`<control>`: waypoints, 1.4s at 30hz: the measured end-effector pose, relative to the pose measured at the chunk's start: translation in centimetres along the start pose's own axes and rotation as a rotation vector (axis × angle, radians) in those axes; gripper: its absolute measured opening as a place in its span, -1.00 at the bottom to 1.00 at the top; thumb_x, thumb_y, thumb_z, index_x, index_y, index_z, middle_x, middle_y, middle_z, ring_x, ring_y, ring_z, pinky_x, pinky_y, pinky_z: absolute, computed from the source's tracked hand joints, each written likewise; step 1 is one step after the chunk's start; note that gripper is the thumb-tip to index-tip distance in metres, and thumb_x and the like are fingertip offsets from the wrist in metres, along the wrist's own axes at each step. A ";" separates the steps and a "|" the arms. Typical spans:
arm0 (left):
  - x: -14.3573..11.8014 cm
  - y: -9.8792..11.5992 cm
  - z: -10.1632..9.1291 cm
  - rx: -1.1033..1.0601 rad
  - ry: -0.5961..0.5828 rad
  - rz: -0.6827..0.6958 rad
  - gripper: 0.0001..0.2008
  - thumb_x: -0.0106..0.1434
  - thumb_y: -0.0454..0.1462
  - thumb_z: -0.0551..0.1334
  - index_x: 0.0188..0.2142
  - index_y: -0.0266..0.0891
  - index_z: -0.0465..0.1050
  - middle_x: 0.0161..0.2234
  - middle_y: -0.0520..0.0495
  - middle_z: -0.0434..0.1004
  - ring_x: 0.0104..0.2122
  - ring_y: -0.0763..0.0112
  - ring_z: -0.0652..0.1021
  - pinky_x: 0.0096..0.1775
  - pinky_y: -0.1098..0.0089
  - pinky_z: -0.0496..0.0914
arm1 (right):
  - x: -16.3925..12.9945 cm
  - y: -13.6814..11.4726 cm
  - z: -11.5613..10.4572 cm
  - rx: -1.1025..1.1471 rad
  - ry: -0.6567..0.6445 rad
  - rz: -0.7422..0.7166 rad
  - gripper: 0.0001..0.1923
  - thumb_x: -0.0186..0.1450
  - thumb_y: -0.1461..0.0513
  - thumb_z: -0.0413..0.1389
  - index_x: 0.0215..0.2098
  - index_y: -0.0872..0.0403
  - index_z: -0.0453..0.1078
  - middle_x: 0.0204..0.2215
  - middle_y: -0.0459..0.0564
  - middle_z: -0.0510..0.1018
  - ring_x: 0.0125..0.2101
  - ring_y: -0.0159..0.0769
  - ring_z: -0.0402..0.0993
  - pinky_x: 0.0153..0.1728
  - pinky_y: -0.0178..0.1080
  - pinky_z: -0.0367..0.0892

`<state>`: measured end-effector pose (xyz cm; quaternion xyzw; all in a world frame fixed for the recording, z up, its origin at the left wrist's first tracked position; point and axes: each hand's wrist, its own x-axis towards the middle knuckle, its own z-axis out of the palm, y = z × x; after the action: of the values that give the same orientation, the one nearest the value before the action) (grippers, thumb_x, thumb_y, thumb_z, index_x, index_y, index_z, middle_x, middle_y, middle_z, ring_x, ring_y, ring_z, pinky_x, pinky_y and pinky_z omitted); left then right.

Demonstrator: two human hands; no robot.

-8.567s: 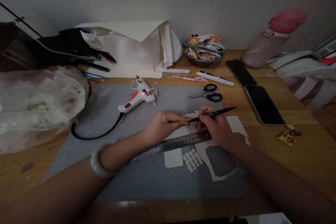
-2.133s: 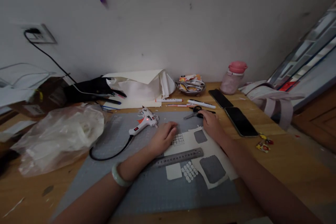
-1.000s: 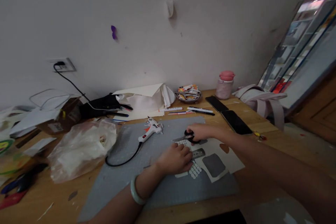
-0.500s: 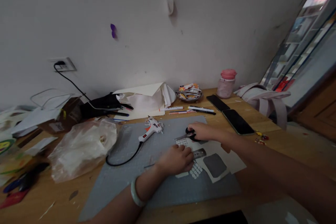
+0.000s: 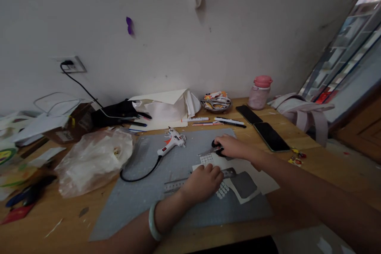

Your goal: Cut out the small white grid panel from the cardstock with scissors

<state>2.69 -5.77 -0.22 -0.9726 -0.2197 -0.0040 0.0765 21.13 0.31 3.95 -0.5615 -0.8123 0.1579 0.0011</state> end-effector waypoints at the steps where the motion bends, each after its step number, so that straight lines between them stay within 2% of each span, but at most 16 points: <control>1: 0.0 0.0 0.0 0.001 -0.006 0.003 -0.87 0.37 -0.32 0.07 -0.16 -0.27 0.37 -0.26 -0.13 0.47 -0.24 0.20 0.52 -0.40 0.28 0.42 | 0.0 0.0 0.0 -0.002 -0.002 -0.001 -0.64 0.15 0.40 0.11 -0.07 0.14 0.45 -0.16 0.16 0.57 -0.15 -0.14 0.46 -0.24 -0.29 0.23; 8: 0.0 -0.1 -0.3 -0.020 -0.039 -0.011 -0.86 0.38 -0.32 0.06 -0.16 -0.28 0.37 -0.23 -0.13 0.48 -0.23 0.22 0.52 -0.36 0.29 0.43 | 0.3 0.0 -0.2 -0.017 -0.014 -0.014 -0.66 0.16 0.36 0.13 -0.07 0.13 0.47 -0.17 0.14 0.58 -0.19 -0.16 0.48 -0.28 -0.32 0.23; 17: 0.2 0.1 -0.6 -0.047 -0.057 -0.053 -0.85 0.39 -0.31 0.05 -0.13 -0.27 0.36 -0.21 -0.12 0.49 -0.19 0.18 0.52 -0.34 0.25 0.45 | 1.1 0.3 -0.1 -0.008 -0.033 -0.014 -0.66 0.15 0.33 0.14 -0.08 0.11 0.47 -0.13 0.14 0.59 -0.12 -0.11 0.48 -0.25 -0.30 0.24; 22: 0.2 0.2 -0.5 -0.042 -0.051 -0.052 -0.86 0.38 -0.33 0.05 -0.14 -0.27 0.36 -0.21 -0.11 0.49 -0.20 0.18 0.52 -0.33 0.25 0.46 | 0.7 0.2 0.5 0.036 -0.052 -0.001 -0.67 0.16 0.37 0.12 -0.10 0.12 0.46 -0.21 0.08 0.60 -0.24 -0.21 0.49 -0.32 -0.33 0.24; 28: 0.2 0.1 -0.5 -0.047 -0.037 -0.052 -0.86 0.38 -0.32 0.07 -0.15 -0.26 0.37 -0.21 -0.10 0.50 -0.22 0.19 0.53 -0.33 0.25 0.47 | -0.6 0.6 0.5 -0.014 0.048 -0.057 -0.58 0.11 0.43 0.12 -0.05 0.12 0.44 -0.12 0.14 0.52 -0.11 -0.15 0.43 -0.16 -0.27 0.24; 34: 0.2 -0.1 -0.5 -0.054 -0.020 -0.048 -0.82 0.39 -0.24 0.06 -0.15 -0.26 0.39 -0.23 -0.11 0.50 -0.21 0.20 0.53 -0.35 0.27 0.45 | -0.6 0.4 -0.4 -0.064 -0.005 -0.052 -0.58 0.11 0.45 0.09 -0.07 0.11 0.45 -0.16 0.14 0.54 -0.17 -0.14 0.44 -0.21 -0.27 0.23; 42: 0.1 -0.2 -0.3 -0.059 -0.016 -0.050 -0.83 0.38 -0.26 0.08 -0.14 -0.26 0.38 -0.24 -0.11 0.49 -0.21 0.20 0.52 -0.34 0.26 0.44 | 0.2 0.4 -0.8 -0.022 -0.083 -0.068 -0.63 0.09 0.41 0.11 -0.12 0.11 0.46 -0.18 0.13 0.58 -0.18 -0.14 0.45 -0.27 -0.30 0.21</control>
<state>2.77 -5.61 0.07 -0.9686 -0.2444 -0.0046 0.0459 21.55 0.87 4.58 -0.5264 -0.8320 0.1720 -0.0334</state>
